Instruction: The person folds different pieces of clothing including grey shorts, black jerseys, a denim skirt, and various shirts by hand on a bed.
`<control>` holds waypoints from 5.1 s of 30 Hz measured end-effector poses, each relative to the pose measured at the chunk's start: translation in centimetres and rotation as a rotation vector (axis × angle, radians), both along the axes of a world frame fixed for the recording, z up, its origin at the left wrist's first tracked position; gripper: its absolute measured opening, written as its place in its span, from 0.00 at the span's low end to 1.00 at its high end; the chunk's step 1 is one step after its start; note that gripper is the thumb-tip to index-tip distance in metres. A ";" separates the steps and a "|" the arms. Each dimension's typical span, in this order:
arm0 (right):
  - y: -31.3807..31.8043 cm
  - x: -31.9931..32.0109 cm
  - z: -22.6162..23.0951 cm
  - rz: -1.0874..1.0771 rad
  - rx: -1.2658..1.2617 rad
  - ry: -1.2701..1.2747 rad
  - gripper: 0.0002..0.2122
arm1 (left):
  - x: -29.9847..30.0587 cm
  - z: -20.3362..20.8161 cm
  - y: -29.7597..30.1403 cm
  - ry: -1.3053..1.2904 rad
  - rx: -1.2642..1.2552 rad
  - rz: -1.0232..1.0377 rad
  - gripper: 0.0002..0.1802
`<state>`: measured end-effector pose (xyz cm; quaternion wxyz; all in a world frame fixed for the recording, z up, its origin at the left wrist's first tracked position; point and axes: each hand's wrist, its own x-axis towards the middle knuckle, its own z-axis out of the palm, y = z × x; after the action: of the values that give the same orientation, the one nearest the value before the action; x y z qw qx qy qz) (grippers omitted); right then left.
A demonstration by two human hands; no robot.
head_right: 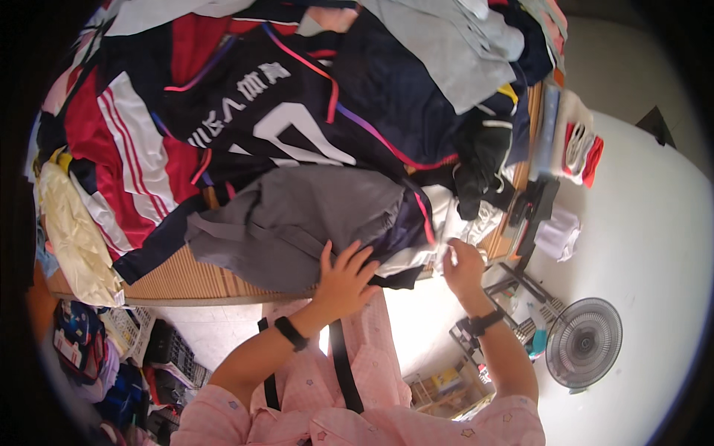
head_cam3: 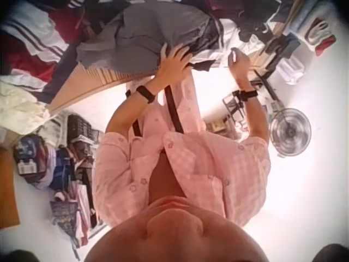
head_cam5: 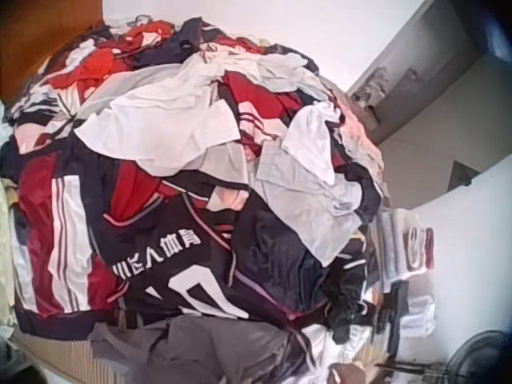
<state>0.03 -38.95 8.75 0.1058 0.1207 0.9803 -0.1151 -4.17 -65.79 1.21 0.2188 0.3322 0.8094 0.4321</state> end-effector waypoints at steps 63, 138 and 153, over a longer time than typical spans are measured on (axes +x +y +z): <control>-0.9 0.9 23.4 -0.903 -1.539 0.325 0.27 | 0.8 28.8 12.1 0.335 0.165 0.179 0.56; 2.3 -3.3 -11.4 -0.668 -1.160 -0.151 0.15 | -7.0 -3.9 7.0 -0.254 -0.112 0.558 0.13; -2.1 -3.5 -10.1 -0.410 -0.469 0.558 0.18 | -4.8 0.8 9.7 0.522 -0.174 0.231 0.23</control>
<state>-3.44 -41.04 -1.38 -0.1644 0.2501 0.8744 -0.3820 -8.95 -56.12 2.02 -0.0195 0.3179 0.9048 0.2828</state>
